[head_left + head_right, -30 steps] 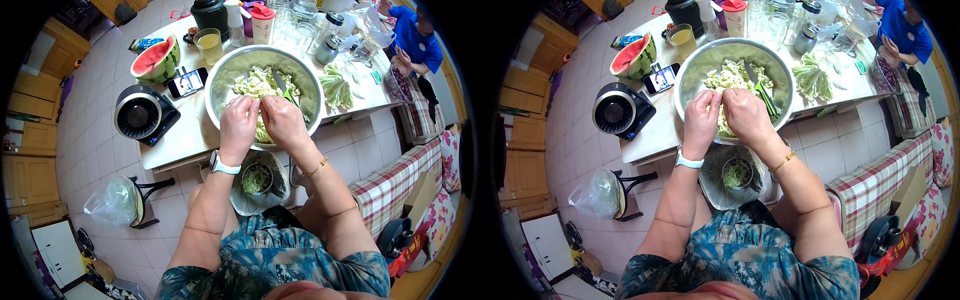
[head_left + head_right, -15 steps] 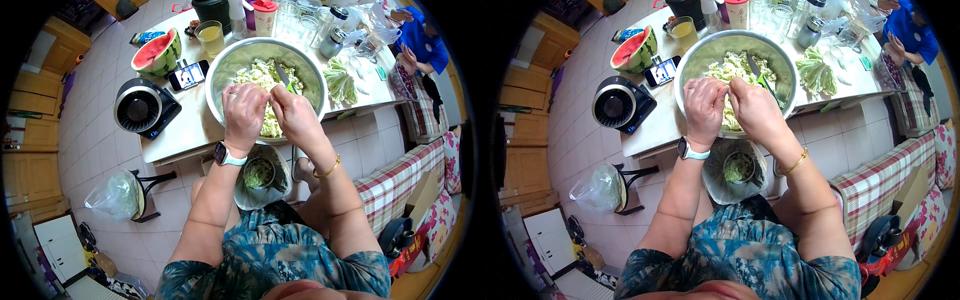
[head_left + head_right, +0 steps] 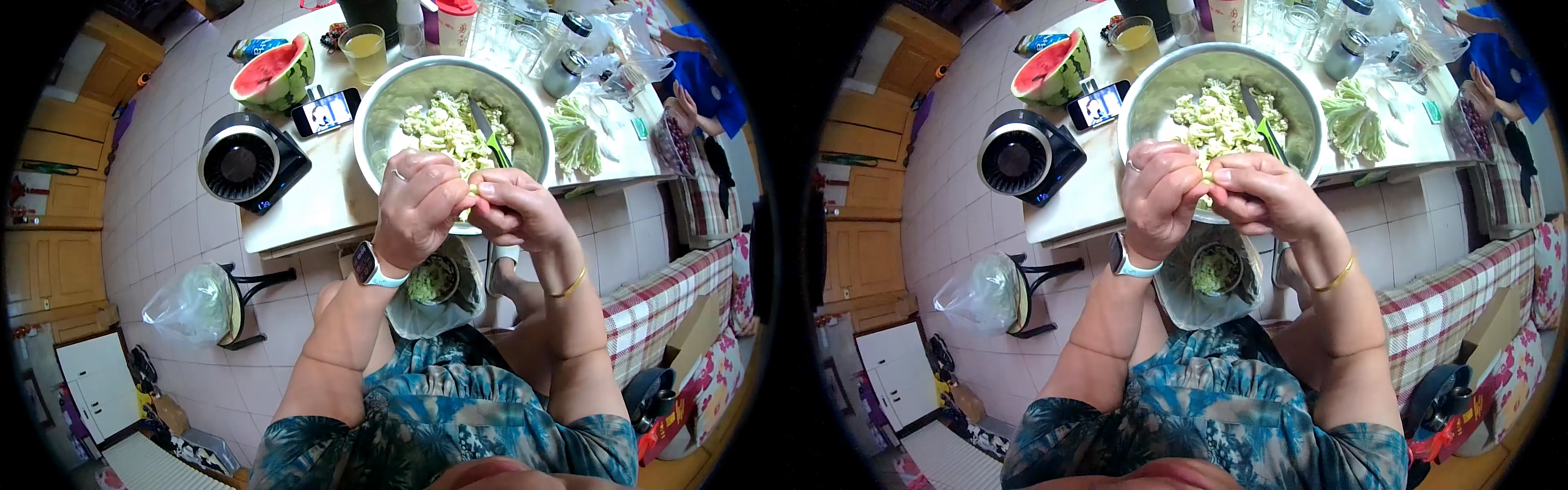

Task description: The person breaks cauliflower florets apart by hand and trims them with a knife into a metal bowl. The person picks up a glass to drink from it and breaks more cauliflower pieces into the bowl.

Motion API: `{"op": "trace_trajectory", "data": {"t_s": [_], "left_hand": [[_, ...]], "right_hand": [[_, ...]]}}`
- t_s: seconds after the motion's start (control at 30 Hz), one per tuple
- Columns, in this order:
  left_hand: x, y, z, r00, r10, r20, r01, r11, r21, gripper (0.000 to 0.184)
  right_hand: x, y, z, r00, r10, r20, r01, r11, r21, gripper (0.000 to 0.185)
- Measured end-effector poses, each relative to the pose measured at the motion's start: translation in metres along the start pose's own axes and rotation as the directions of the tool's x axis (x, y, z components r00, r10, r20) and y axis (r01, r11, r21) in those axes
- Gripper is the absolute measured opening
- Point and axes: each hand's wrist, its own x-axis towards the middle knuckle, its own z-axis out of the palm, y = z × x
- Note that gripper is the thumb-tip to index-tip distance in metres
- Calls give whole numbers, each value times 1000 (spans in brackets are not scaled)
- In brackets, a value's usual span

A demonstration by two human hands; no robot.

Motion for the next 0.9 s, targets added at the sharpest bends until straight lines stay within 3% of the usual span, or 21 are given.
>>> {"op": "trace_trajectory", "data": {"t_s": [0.03,0.13,0.2,0.27,0.33,0.37,0.4,0.47,0.53,0.6,0.67,0.7,0.73,0.8,0.83,0.9], "left_hand": [[-1,-1,1,1000,-13,-9,13,1000,-9,13],[-9,-11,5,999,-43,-25,42,999,-17,12],[-13,-17,6,972,-217,-93,218,976,-8,12],[-11,-21,5,968,-221,-116,224,974,21,11],[-8,-19,9,967,-219,-126,226,973,44,19],[-8,-17,14,974,-224,-1,224,974,41,29],[-3,-12,15,967,-193,166,184,980,71,33],[-9,-12,28,945,-212,251,206,977,49,36],[-12,-16,28,927,-283,245,293,956,-3,33],[-10,-16,23,901,-354,249,379,924,-57,31],[-6,-18,11,801,-581,140,597,789,-141,23],[-13,-31,10,835,-547,67,551,825,-128,19],[-20,-39,9,786,-618,28,610,768,-192,17],[-22,-45,1,735,-678,-14,659,719,-221,17],[-22,-47,-2,734,-679,-17,659,719,-219,17],[-24,-49,-6,714,-698,-61,662,701,-265,15]], "right_hand": [[0,0,-1,1000,-8,-4,8,1000,-5,29],[-1,-5,-3,956,-271,111,269,963,35,30],[-16,-21,-5,893,-444,73,448,892,-56,29],[-26,-34,0,812,-562,154,574,817,-46,27],[-33,-36,3,797,-562,222,591,802,-92,25],[-36,-37,6,778,-556,293,610,781,-137,25],[-42,-41,11,834,-469,289,529,829,-182,21],[-39,-40,13,853,-357,381,501,767,-402,22],[-37,-41,20,900,-134,414,386,685,-618,23],[-31,-33,36,938,59,341,230,629,-742,16],[-19,-9,38,925,208,319,175,513,-841,14],[-13,0,45,922,259,289,155,436,-886,15],[-7,8,51,914,336,228,116,323,-939,16],[3,41,46,901,361,239,178,193,-965,19],[5,53,44,900,362,242,181,193,-964,19],[7,66,46,896,395,204,224,-6,-974,20]]}}
